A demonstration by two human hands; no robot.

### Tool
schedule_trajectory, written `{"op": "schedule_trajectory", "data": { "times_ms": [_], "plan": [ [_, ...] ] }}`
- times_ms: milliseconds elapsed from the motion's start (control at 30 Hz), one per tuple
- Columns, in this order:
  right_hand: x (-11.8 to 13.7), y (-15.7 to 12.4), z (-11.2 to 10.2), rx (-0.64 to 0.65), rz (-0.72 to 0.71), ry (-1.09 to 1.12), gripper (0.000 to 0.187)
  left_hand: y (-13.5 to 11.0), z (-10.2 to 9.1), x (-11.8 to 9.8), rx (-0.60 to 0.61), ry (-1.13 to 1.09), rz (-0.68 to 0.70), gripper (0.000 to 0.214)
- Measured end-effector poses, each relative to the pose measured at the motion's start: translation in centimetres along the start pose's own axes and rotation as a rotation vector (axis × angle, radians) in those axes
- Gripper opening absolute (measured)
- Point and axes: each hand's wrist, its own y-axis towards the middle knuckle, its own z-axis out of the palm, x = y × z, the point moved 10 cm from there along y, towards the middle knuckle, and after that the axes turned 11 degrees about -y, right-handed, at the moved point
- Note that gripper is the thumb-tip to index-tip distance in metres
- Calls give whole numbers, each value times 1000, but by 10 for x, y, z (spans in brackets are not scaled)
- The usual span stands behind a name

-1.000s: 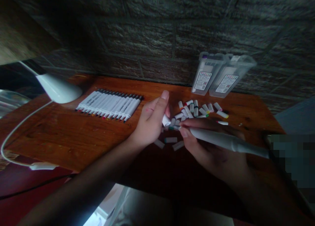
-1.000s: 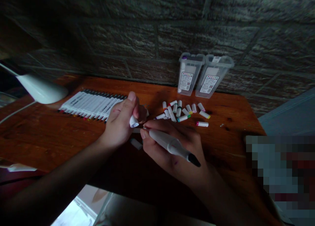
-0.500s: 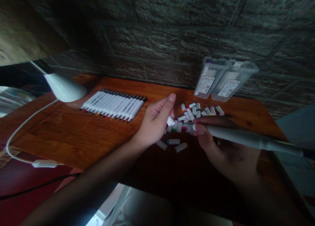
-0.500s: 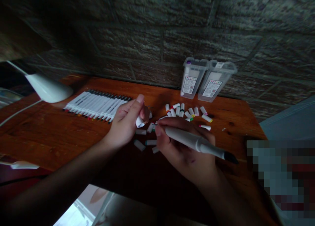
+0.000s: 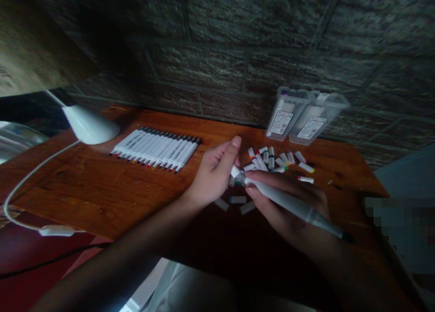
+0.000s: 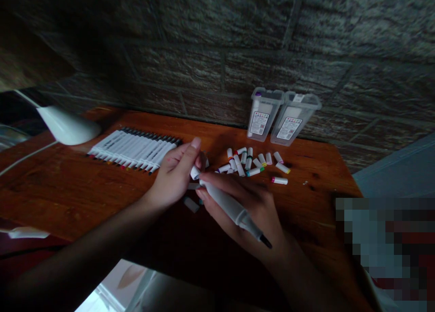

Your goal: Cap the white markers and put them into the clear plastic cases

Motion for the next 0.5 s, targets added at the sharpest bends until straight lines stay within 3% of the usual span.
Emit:
{"op": "schedule_trajectory", "data": {
  "times_ms": [300, 500],
  "plan": [
    [-11, -4, 4, 6, 91, 13, 10, 0, -2, 1, -14, -39, 10, 52],
    [-16, -5, -1, -27, 157, 66, 13, 2, -7, -1, -32, -10, 26, 52]
  ]
}}
